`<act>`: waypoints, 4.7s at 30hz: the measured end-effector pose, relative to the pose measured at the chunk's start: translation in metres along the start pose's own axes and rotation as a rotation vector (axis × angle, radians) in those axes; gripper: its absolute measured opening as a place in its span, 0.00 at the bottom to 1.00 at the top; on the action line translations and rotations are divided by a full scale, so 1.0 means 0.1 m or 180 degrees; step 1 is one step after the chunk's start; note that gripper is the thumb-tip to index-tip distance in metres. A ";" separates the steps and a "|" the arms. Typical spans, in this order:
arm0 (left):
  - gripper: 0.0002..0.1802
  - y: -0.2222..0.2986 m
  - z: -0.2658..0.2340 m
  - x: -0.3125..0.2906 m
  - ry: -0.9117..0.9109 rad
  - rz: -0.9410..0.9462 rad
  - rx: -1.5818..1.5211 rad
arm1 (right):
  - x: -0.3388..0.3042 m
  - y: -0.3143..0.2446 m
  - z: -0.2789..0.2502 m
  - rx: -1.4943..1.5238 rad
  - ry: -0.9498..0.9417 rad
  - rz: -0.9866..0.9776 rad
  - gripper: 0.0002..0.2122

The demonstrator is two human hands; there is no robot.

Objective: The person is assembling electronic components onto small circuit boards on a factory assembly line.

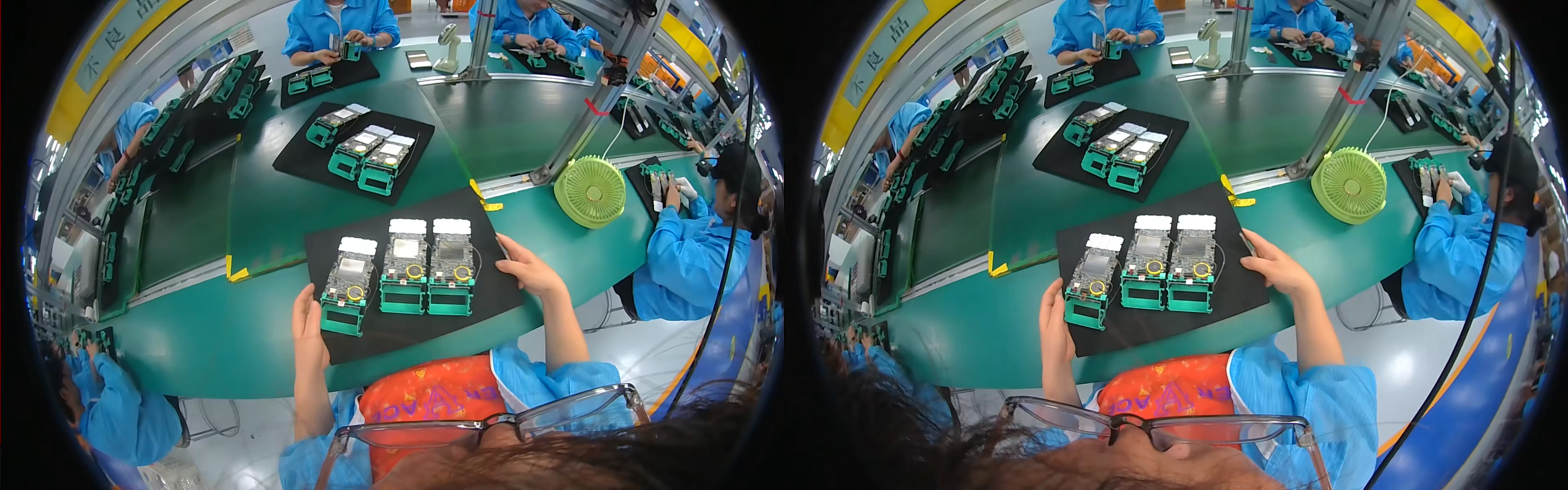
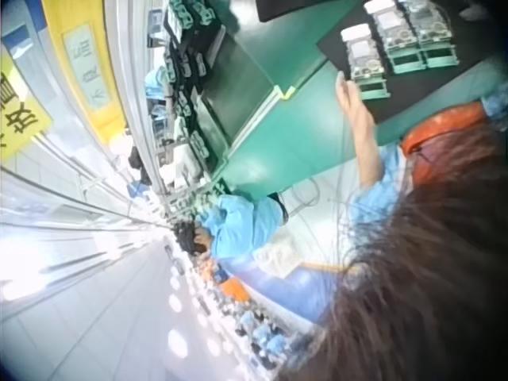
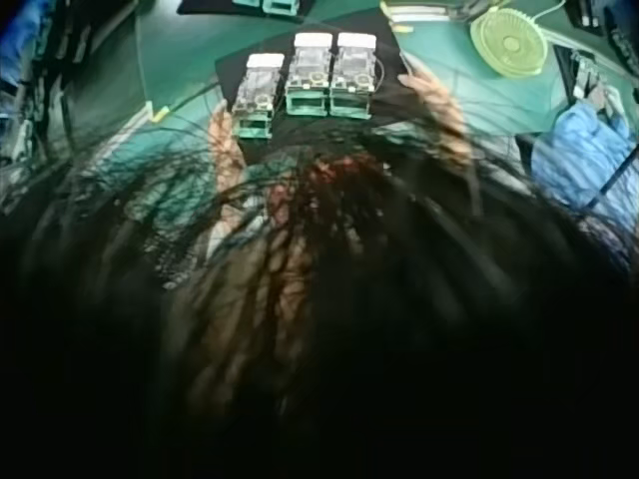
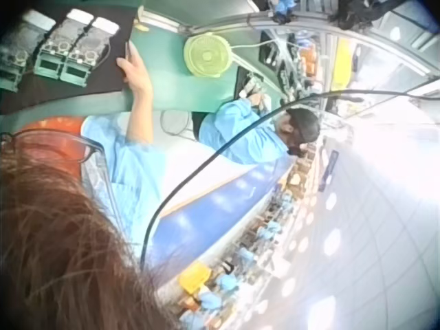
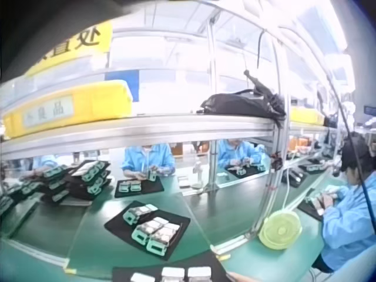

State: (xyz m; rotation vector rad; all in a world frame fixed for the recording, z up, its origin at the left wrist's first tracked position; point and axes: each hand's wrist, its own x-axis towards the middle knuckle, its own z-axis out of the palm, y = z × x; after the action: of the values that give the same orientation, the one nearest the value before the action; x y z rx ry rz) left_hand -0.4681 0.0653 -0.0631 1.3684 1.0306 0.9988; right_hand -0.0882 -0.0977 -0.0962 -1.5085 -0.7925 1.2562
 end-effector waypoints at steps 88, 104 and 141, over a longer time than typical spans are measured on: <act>0.16 0.47 -0.31 0.67 0.0681 0.1679 0.0799 | 0.05 -0.31 1.03 -0.3427 -0.0006 -0.3444 0.14; 0.30 0.43 -0.22 1.42 -0.0851 -0.0610 -0.0637 | -0.10 -0.81 1.41 0.0132 0.0322 -0.1220 0.07; 0.07 0.43 -0.01 0.23 -0.0789 0.0947 0.0331 | 0.37 -0.91 2.56 -0.0466 0.0549 -0.2416 0.01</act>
State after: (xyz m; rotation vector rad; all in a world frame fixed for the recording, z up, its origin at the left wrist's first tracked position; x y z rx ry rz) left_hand -0.4616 0.0873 -0.0202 1.7194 0.7149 0.9692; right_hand -0.3159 0.0336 -0.0186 -1.2173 -1.2069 0.5060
